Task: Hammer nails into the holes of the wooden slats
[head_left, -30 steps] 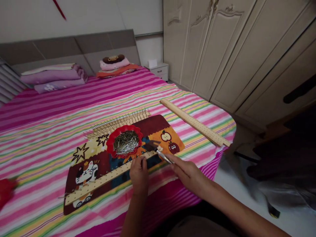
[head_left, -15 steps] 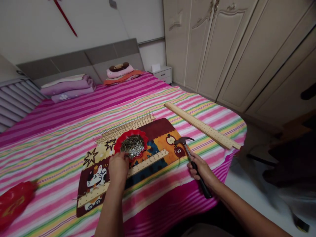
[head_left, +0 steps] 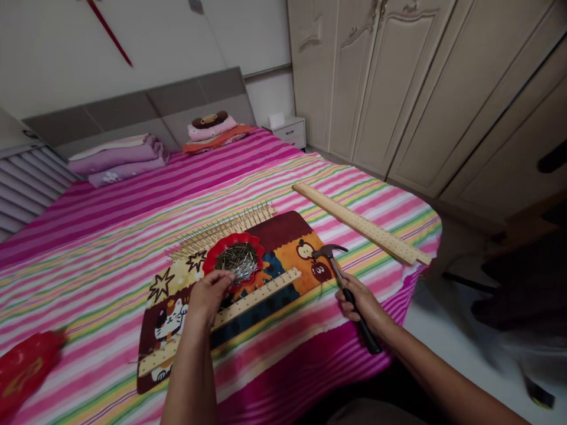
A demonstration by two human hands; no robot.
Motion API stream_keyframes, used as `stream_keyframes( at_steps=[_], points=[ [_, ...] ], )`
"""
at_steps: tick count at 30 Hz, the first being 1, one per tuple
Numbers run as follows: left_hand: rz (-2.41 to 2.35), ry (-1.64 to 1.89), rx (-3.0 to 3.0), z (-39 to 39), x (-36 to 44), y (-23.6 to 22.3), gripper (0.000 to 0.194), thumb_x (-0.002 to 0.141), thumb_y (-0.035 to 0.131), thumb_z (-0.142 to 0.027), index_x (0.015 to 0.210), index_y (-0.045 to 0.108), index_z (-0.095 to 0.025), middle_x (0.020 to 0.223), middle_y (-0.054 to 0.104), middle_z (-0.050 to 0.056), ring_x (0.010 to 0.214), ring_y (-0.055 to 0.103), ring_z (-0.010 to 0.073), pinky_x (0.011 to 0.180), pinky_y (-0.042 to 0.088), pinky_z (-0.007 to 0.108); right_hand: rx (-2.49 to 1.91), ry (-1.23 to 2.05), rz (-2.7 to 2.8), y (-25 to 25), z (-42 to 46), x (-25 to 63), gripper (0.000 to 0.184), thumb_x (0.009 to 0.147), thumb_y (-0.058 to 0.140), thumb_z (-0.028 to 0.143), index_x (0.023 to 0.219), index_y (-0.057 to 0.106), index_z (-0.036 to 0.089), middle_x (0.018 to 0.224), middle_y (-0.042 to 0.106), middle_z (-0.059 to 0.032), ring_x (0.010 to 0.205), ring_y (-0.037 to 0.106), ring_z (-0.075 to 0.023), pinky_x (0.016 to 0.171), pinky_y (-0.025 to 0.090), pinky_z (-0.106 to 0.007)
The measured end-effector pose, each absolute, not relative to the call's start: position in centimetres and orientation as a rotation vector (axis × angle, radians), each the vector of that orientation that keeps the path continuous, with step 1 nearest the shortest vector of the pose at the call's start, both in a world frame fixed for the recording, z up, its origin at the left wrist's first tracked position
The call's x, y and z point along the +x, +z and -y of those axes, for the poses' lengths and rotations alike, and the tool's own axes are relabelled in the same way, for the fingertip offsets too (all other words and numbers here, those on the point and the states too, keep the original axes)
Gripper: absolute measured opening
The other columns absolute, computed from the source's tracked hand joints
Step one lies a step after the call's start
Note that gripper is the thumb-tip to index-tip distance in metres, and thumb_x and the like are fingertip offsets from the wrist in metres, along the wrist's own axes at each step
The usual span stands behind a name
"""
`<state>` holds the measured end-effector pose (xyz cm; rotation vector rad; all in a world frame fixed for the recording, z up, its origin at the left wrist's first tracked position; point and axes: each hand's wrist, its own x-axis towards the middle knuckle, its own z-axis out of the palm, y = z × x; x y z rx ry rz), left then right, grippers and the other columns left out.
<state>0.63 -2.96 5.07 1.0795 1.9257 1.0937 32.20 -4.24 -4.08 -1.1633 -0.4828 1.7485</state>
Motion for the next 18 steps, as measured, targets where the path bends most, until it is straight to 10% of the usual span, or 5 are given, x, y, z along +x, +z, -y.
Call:
stream_keyframes(
  at_steps=[18],
  points=[
    [-1.889,1.454,0.772,7.9,6.4,-0.1,0.033,0.056,0.072,-0.042,0.075,0.067,-0.016,0.066,0.068,0.001,0.062,0.061,0.0131,0.060,0.052,0.026,-1.163,1.760,0.483,-4.3,4.1,32.4,0.043,0.079,0.055,0.032,0.120,0.043,0.026,0.052,0.046,0.0089,0.033,0.032,-0.0044,0.029,0.019,-0.009]
  ],
)
